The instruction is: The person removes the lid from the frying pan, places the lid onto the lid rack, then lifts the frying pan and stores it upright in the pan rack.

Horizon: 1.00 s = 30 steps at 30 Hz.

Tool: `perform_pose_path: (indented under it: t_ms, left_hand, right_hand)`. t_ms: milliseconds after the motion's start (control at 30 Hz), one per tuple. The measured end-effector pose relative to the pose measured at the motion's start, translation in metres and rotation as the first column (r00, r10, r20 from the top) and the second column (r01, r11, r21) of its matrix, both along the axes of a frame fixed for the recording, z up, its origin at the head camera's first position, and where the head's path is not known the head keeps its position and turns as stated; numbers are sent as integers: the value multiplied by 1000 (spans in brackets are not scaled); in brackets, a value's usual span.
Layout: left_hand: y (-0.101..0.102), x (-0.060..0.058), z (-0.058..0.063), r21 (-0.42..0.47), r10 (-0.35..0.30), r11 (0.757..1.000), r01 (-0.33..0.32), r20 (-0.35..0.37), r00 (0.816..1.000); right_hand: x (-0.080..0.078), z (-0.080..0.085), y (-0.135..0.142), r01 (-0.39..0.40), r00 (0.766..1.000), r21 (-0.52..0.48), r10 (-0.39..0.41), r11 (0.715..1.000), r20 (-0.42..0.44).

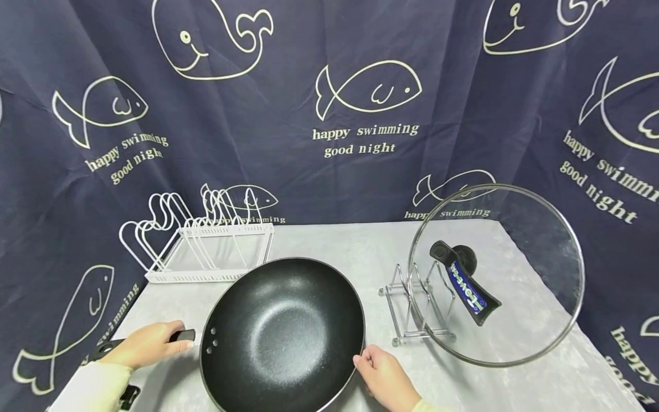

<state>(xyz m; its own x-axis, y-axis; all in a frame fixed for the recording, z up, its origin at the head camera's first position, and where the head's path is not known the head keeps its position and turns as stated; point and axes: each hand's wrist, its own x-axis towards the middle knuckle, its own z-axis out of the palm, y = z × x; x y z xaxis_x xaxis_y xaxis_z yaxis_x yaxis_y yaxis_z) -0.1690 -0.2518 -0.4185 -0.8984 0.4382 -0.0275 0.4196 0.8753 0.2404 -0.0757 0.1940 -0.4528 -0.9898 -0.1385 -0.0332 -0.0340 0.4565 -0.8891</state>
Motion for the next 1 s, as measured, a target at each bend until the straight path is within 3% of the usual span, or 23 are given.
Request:
perform_pose_path:
  t_ms: [267,567,800,1000]
  left_hand:
    - [9,-3,-4,-7,-25,1000,24,-79,997]
    - [9,-2,-3,-5,13,1000,-14,-47,999]
    - [15,-2,-2,-1,17,1000,-17,-42,999]
    - [15,0,-1,13,31,999,-30,-23,999]
  right_hand:
    - [-10,-1,3,96,995,3,-97,995,36]
    - [-12,-4,-5,143,988,-58,-140,988,59]
    - [-5,-6,-7,98,990,-94,-88,991,107]
    - [2,-3,-6,4,987,-79,9,997,160]
